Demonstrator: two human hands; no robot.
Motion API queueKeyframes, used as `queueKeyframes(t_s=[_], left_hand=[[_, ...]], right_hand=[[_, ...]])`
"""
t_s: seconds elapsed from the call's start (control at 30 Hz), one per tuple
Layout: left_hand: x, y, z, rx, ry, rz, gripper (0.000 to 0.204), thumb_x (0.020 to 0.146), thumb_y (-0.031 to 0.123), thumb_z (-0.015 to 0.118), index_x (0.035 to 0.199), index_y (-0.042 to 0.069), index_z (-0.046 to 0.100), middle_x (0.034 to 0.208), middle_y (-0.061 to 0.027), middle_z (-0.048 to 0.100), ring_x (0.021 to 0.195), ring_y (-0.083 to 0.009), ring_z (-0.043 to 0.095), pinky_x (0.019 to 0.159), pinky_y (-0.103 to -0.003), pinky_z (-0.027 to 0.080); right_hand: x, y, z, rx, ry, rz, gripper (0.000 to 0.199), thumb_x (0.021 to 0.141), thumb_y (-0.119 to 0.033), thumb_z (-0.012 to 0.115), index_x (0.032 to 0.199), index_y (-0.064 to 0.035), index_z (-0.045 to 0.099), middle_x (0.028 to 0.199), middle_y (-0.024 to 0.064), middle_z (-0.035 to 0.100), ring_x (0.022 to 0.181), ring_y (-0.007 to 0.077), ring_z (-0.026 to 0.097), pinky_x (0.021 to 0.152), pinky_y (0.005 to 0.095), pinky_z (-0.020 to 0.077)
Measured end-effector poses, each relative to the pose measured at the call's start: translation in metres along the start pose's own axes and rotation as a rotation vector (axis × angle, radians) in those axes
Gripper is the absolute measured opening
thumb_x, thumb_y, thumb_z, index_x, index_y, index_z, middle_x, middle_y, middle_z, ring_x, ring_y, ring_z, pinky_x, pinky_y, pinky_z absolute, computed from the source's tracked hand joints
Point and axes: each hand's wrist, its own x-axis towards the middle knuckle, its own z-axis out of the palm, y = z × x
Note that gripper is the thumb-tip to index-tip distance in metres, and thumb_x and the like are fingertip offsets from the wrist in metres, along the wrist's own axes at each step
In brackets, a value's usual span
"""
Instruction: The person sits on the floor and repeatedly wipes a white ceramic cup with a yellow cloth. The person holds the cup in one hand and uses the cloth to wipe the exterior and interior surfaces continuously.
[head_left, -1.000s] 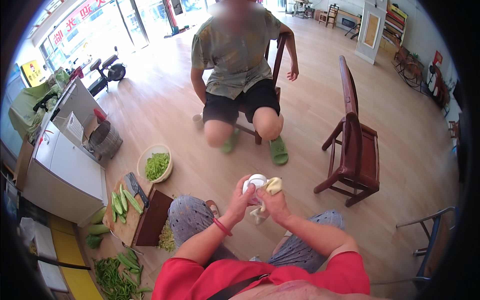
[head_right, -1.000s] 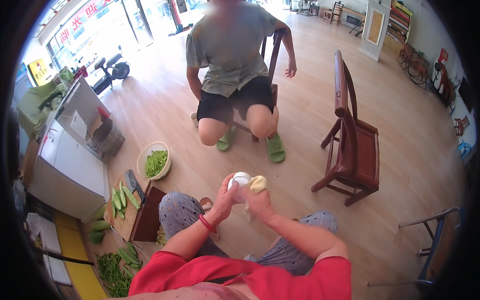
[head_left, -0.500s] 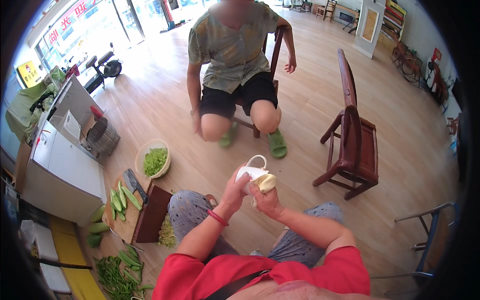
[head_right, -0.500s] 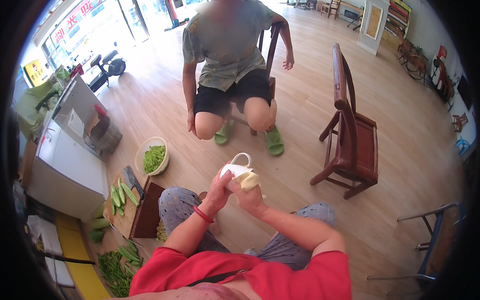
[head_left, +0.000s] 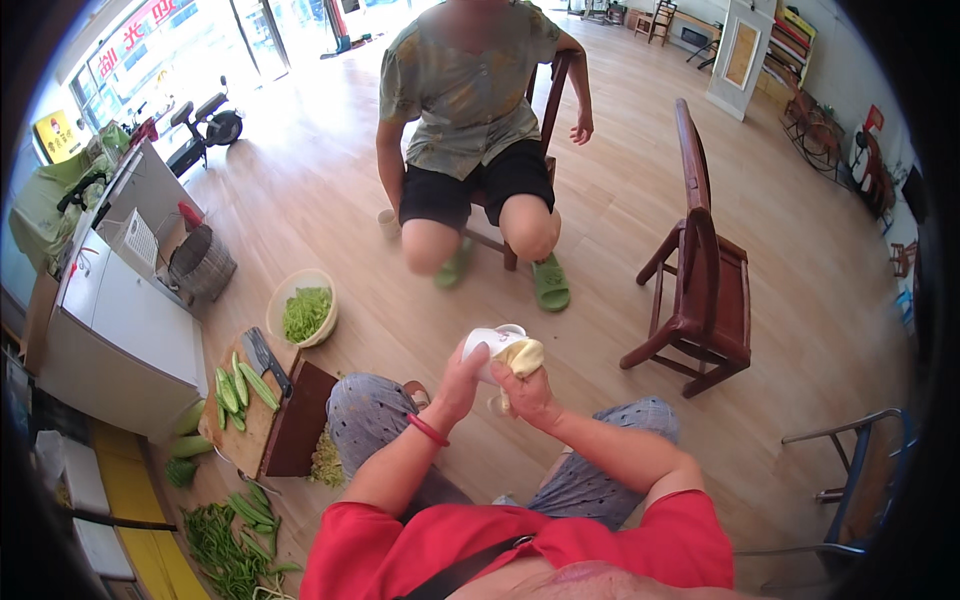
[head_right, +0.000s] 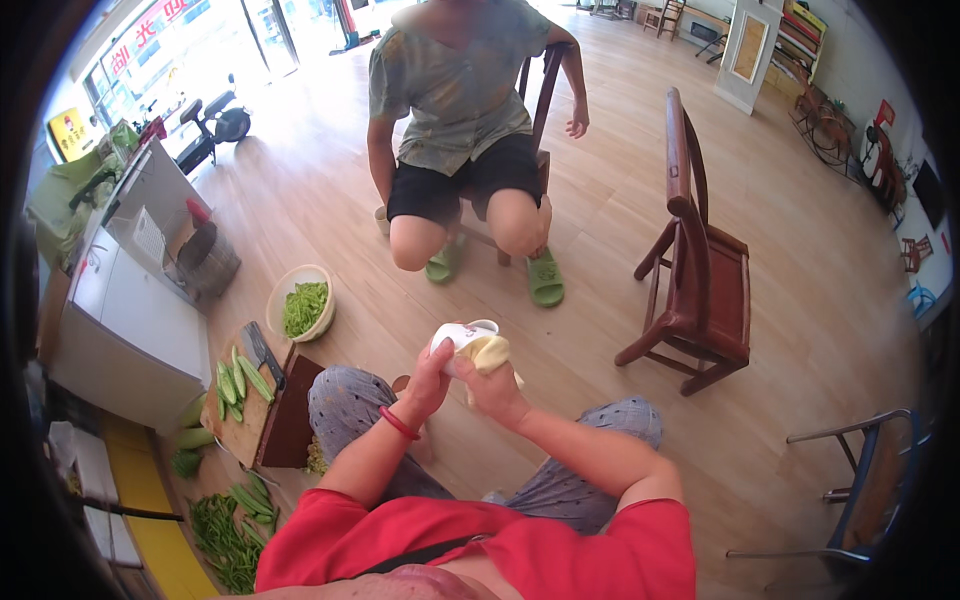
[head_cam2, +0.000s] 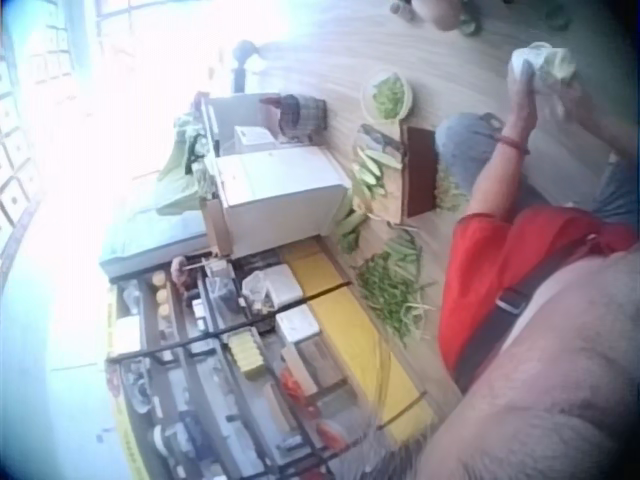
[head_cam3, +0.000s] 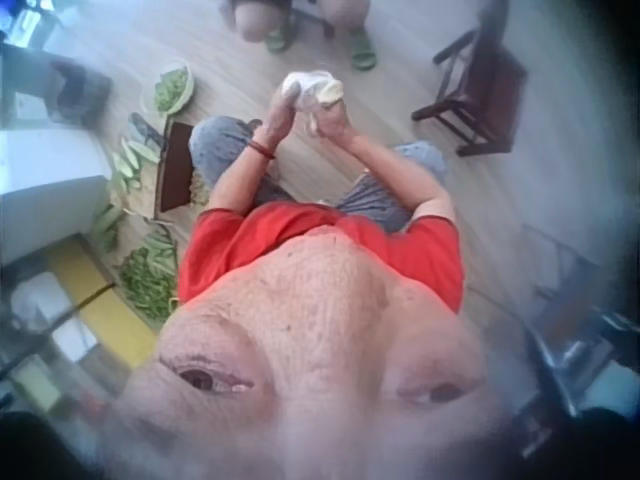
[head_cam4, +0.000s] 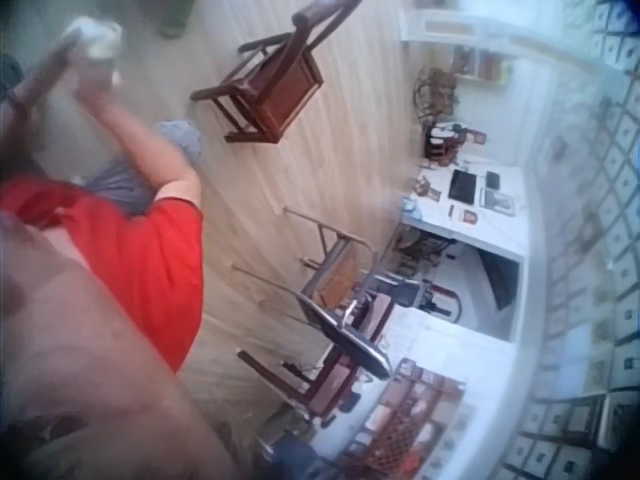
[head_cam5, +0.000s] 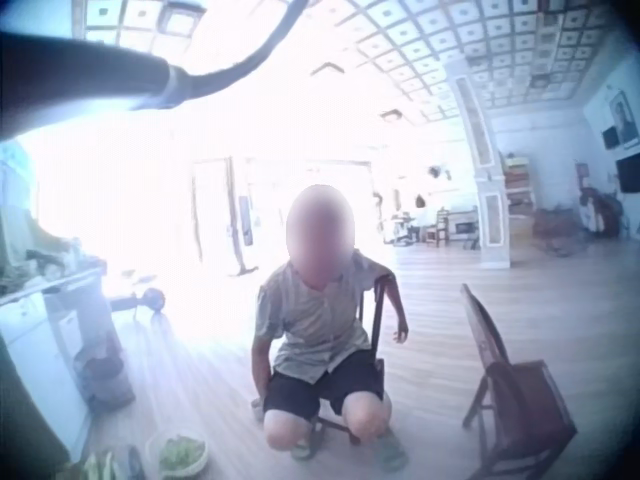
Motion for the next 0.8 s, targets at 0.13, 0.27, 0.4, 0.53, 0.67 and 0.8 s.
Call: queueKeyframes(t_s=[0.13,0.27,0.4,0.53,0.67,0.8], left_hand=[[0.012,-0.016,-0.011,-0.074,0.002,-0.03,0.035,0.088,0.028,0.052,0.108,-0.001,0.054,0.103,-0.0082,0.059,0.092,-0.0168,0.058,0.082,-0.029,0.046],[0.055,-0.008,-0.018,0.06,-0.038,-0.047,0.039,0.087,0.034,0.049,0.104,-0.001,0.056,0.097,-0.0102,0.062,0.088,-0.0186,0.061,0.081,-0.03,0.048],[0.032,-0.005,-0.008,0.028,-0.011,-0.018,0.042,0.088,0.035,0.05,0.108,-0.001,0.055,0.101,-0.0094,0.061,0.092,-0.0171,0.059,0.083,-0.03,0.046],[0.014,0.012,0.011,-0.001,-0.015,0.096,0.038,0.088,0.03,0.05,0.11,-0.001,0.054,0.101,-0.0086,0.06,0.091,-0.0155,0.057,0.079,-0.028,0.046],[0.031,0.011,-0.002,-0.149,0.024,-0.104,0.031,0.087,0.028,0.052,0.101,0.0,0.057,0.09,-0.0064,0.061,0.079,-0.0149,0.058,0.071,-0.028,0.046],[0.046,-0.005,-0.023,0.069,0.047,-0.179,0.034,0.087,0.032,0.053,0.101,0.001,0.057,0.09,-0.0047,0.061,0.078,-0.0127,0.057,0.066,-0.028,0.045]], right_hand=[[-0.003,0.013,0.009,-0.221,0.041,-0.148,0.032,0.079,-0.015,0.063,0.108,-0.0055,0.056,0.102,0.0102,0.062,0.094,0.0267,0.06,0.081,0.0358,0.048],[0.043,0.053,-0.029,-0.877,-0.241,-0.648,0.034,0.073,-0.019,0.067,0.105,-0.0079,0.059,0.103,0.0103,0.062,0.093,0.0287,0.061,0.079,0.0372,0.049],[0.026,0.021,-0.019,-0.582,-0.177,-0.415,0.036,0.076,-0.016,0.066,0.109,-0.0071,0.058,0.104,0.0101,0.062,0.097,0.0264,0.06,0.084,0.0359,0.0476],[0.015,-0.017,-0.005,0.137,-0.043,0.073,0.037,0.08,-0.016,0.064,0.114,-0.005,0.054,0.103,0.0064,0.06,0.098,0.0175,0.058,0.085,0.0311,0.0458],[0.014,0.005,-0.005,-0.133,-0.205,-0.066,0.042,0.08,-0.023,0.067,0.114,-0.0047,0.052,0.107,0.0061,0.058,0.097,0.0178,0.058,0.082,0.0317,0.0459],[0.029,0.031,-0.021,-0.635,-0.335,-0.556,0.039,0.078,-0.026,0.067,0.109,-0.006,0.054,0.107,0.0127,0.058,0.094,0.0289,0.058,0.078,0.0379,0.0467]])
